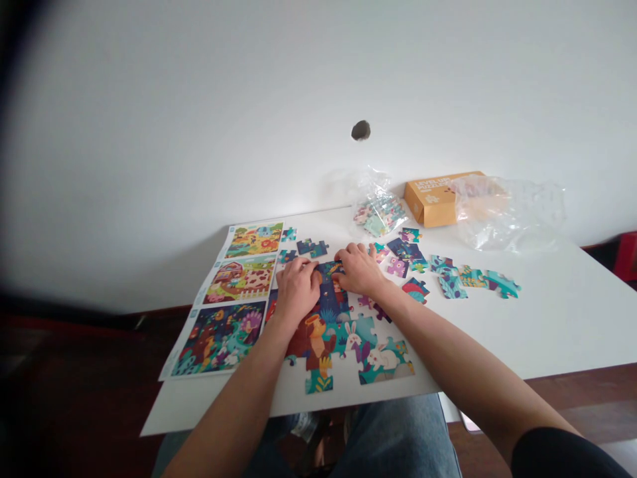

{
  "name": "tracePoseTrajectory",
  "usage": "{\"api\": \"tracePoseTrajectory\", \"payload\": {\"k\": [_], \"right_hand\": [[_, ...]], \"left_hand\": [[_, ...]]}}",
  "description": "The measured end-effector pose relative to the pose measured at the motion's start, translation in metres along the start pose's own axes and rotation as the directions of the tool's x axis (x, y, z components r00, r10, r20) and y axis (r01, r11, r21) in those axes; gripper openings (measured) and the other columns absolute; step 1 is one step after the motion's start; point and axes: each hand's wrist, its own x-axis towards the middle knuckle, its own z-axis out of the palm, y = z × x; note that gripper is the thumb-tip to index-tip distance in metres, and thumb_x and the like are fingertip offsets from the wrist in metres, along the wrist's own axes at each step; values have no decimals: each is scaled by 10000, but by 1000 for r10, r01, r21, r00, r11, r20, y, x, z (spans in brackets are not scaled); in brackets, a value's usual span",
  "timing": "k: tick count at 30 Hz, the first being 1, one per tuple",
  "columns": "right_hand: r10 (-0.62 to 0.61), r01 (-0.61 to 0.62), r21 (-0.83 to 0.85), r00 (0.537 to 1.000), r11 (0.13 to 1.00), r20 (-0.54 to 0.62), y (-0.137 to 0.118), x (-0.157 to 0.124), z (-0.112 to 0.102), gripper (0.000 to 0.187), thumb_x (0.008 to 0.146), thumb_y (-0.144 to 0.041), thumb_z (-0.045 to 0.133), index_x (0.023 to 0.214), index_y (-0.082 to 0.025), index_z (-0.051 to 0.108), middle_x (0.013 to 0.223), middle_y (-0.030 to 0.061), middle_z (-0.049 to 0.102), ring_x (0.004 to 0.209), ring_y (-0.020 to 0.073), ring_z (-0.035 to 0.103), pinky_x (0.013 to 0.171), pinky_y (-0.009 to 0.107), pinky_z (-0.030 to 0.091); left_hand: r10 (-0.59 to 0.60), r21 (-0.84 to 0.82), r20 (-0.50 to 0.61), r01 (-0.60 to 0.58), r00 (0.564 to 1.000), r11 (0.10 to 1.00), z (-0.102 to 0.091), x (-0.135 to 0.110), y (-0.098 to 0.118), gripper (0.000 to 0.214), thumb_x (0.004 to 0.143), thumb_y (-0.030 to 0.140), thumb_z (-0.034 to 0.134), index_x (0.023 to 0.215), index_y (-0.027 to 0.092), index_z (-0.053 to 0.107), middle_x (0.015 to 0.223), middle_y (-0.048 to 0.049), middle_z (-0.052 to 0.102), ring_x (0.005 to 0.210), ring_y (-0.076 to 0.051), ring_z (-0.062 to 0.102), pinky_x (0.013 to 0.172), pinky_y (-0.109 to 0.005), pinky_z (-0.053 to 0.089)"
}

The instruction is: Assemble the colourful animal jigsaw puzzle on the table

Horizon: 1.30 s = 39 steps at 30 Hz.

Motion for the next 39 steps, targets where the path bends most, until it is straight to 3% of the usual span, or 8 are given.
{"api": "tracePoseTrajectory", "payload": {"k": [12,24,39], "right_hand": [[-10,9,26,1000,1000,18,2,1,-1,369,838,-412,687,1164,-243,660,1178,111,607,1150,318,525,1057,505,296],[-11,25,217,998,976,-66,2,5,8,285,829,-361,646,1078,-238,706,1029,53,735,1021,280,615,1038,479,299],[-3,5,199,1000,980,-12,2,9,4,281,851,-345,686,1112,-292,778,1051,59,777,1055,299,630,1026,466,320]], "left_hand": [[-17,85,56,12,998,996,12,15,-2,199,965,208,466,1083,206,626,1052,-122,574,1058,-311,545,908,-470,425],[-6,-51,18,7,1000,999,14,14,-9,100,953,213,523,1014,217,603,1063,-91,653,1063,-286,562,916,-440,399],[-33,-186,68,46,997,982,18,17,-16,178,932,199,559,1074,221,663,1070,-75,735,1082,-286,606,962,-459,372]]}}
